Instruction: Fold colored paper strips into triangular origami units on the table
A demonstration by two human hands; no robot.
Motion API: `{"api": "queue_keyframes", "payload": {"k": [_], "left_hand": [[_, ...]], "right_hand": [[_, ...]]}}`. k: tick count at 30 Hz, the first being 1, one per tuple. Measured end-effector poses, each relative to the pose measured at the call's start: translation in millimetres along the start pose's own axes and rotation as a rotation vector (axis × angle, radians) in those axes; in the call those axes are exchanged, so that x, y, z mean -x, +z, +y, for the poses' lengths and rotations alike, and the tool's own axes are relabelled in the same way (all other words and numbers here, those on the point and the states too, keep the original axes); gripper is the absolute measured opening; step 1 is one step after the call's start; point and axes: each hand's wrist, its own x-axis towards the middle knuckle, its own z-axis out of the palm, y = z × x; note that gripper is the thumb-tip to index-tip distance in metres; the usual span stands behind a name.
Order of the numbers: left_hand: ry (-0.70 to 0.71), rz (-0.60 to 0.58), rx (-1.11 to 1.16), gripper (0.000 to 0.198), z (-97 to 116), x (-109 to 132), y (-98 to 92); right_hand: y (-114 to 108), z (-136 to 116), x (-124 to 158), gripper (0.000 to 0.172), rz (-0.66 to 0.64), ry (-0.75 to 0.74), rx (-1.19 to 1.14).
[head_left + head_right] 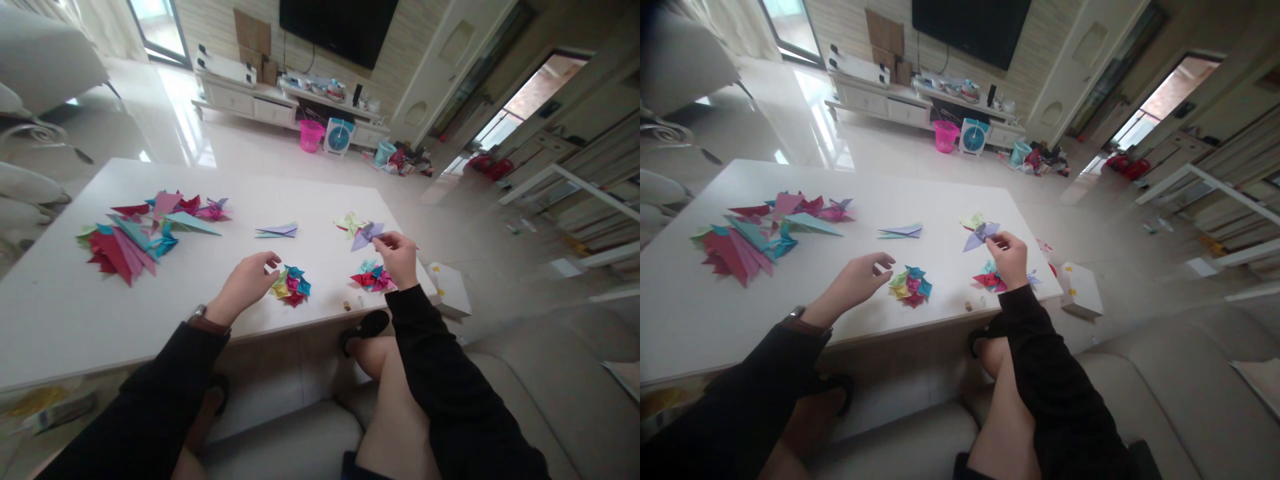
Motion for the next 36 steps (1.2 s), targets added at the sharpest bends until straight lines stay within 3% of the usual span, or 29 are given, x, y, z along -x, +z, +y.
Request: {"api": "queue_keyframes", "payload": {"k": [4,9,14,21,28,36], "left_hand": [[0.018,-0.002,0.0,0.027,3.3,2.9,0.1],[0.027,-0.001,0.01,0.028,3.7,6.0,-1.6],[0.035,-0.005,0.006,0.026,3.6,5.6,-1.5],[0.016,-0.013,-0.011,0.025,1.7,3.3,-0.3],[0.016,-0.018,-0.021,0.025,-0.8,2.4,0.3],[0.021,-0.012,-0.018,0.025,1.9,4.7,-1.7]], "right_hand": [[-46.3,48.6,-42.3,0.027,0.06,0.104,0.173],[-69.3,105.6,-61.5,0.022,-0.192,0.288,0.527],[-61.1,137.3,-62.2,0.012,-0.335,0.404,0.612],[-34.2,169.7,-65.3,0.02,-0.322,0.497,0.767],[-21.1,181.9,-55.3,0.022,-0.404,0.497,0.858],[-25.1,184.4,-56.4,0.026,-0.473,0.455,0.889]]}}
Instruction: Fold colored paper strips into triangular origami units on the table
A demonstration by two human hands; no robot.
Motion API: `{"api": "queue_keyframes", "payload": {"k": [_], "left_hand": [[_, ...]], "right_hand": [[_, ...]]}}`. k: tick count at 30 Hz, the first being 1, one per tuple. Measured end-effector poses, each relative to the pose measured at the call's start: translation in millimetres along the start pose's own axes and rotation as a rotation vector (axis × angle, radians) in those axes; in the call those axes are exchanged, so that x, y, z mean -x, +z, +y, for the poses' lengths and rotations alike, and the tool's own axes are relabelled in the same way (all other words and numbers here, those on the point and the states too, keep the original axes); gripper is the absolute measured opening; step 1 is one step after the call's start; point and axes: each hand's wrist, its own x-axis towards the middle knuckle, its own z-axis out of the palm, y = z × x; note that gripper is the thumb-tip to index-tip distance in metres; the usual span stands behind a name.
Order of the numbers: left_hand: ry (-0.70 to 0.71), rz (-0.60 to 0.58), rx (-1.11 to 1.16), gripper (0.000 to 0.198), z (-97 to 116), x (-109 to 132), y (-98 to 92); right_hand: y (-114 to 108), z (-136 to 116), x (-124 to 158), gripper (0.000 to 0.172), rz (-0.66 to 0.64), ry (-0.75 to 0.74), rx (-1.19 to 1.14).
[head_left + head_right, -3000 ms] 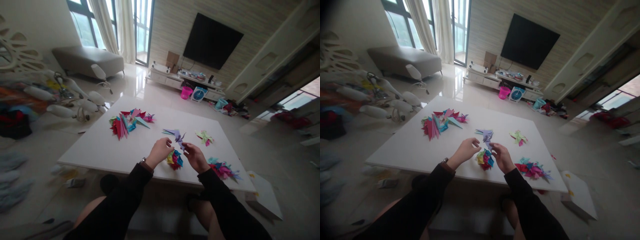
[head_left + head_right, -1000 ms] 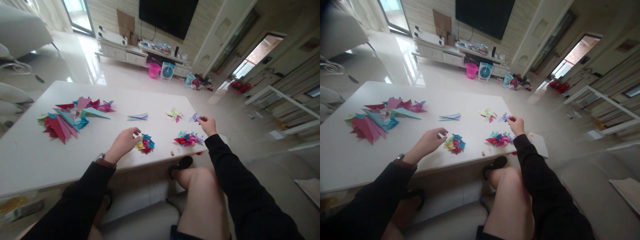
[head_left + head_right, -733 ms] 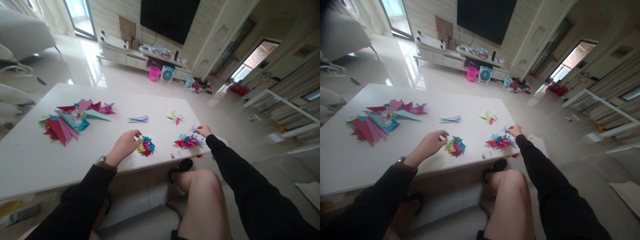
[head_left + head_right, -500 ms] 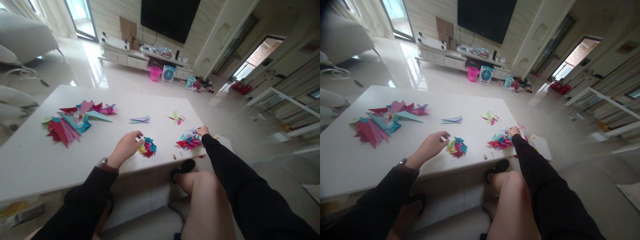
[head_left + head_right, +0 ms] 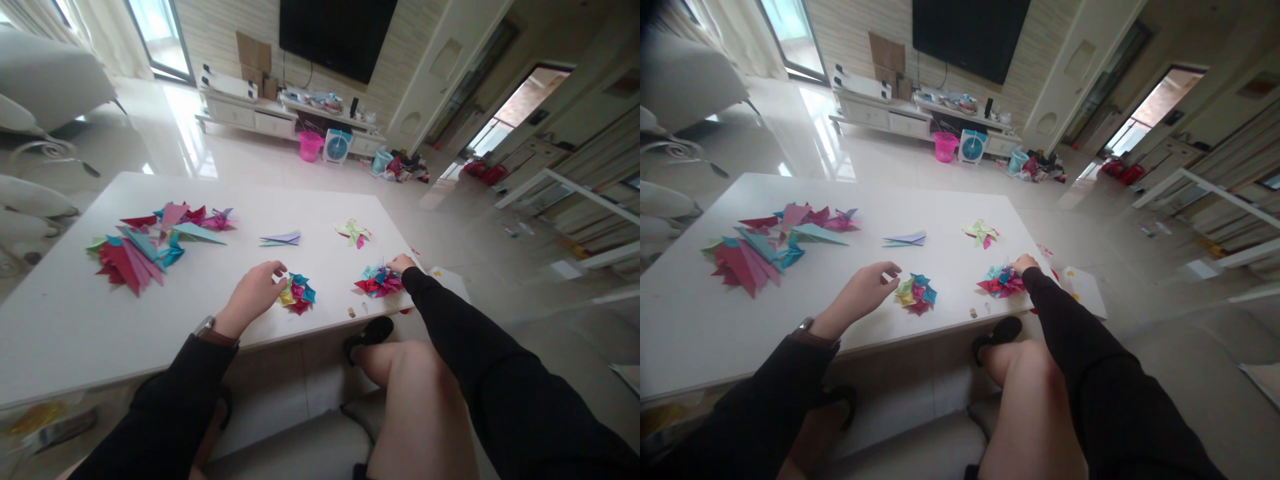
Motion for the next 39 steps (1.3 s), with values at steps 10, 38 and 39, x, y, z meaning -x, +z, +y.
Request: {"api": "queue_keyframes", "payload": {"k": [10,38,39], "left_hand": [[0.003,0.024,-0.008,0.025,-0.1,1.9,-2.6],[0.022,0.012,-0.022,0.023,1.0,4.2,-0.4],[0.021,0.018,-0.023,0.023,1.6,4.9,-0.4]], "right_hand": [[-12.5,-7.7,-14.7,0.028,0.065,-0.024,0.05],[-15.4,11.7,46.7,0.029,0.026,-0.266,0.074],[-21.5,10.2,47.6,0.029,0.04,-0.269,0.083]]}}
